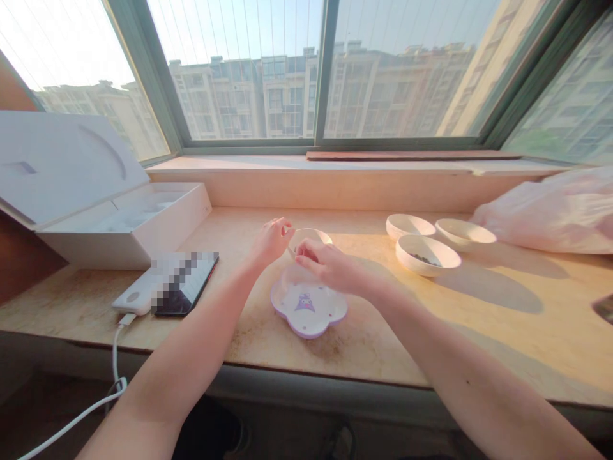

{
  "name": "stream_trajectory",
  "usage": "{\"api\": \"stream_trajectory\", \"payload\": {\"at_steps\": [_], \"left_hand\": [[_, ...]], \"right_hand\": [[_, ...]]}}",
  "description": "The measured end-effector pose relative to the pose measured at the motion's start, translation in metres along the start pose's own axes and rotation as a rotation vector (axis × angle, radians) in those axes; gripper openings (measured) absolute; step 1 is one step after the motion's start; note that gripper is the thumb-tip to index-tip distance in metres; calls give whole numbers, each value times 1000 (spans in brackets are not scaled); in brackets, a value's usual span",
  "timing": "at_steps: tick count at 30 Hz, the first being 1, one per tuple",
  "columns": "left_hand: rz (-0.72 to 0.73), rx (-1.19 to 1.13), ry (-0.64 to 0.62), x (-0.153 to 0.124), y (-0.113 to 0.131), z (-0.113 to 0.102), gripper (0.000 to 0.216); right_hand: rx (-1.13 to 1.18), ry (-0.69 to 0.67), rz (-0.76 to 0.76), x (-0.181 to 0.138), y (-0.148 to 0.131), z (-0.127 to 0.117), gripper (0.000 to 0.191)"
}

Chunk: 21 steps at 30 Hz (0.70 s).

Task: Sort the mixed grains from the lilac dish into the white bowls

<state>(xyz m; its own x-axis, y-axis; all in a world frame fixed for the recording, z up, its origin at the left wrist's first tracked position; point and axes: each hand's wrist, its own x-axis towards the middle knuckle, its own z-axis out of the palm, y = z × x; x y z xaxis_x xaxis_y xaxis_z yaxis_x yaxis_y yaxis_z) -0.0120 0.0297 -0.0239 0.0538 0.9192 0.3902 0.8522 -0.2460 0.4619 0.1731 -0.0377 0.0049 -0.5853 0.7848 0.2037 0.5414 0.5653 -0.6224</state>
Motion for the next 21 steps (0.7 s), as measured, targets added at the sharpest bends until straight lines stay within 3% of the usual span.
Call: {"api": "stream_trajectory", "payload": {"at_steps": [4,9,14,21], "left_hand": [[-77,-68,-34,-2,1,-1,30],[-141,-164,-86,-2,-1,3,36],[-164,-219,-130,-5,-2,6,46],[-74,-284,-75,-5,-6,9,57]], "right_hand": [[-112,250,168,10,24,-11,16],[-191,361,331,20,48,-9,21],[87,279,552,18,51,-8,54],[525,125,551,19,54,-4,51]]}}
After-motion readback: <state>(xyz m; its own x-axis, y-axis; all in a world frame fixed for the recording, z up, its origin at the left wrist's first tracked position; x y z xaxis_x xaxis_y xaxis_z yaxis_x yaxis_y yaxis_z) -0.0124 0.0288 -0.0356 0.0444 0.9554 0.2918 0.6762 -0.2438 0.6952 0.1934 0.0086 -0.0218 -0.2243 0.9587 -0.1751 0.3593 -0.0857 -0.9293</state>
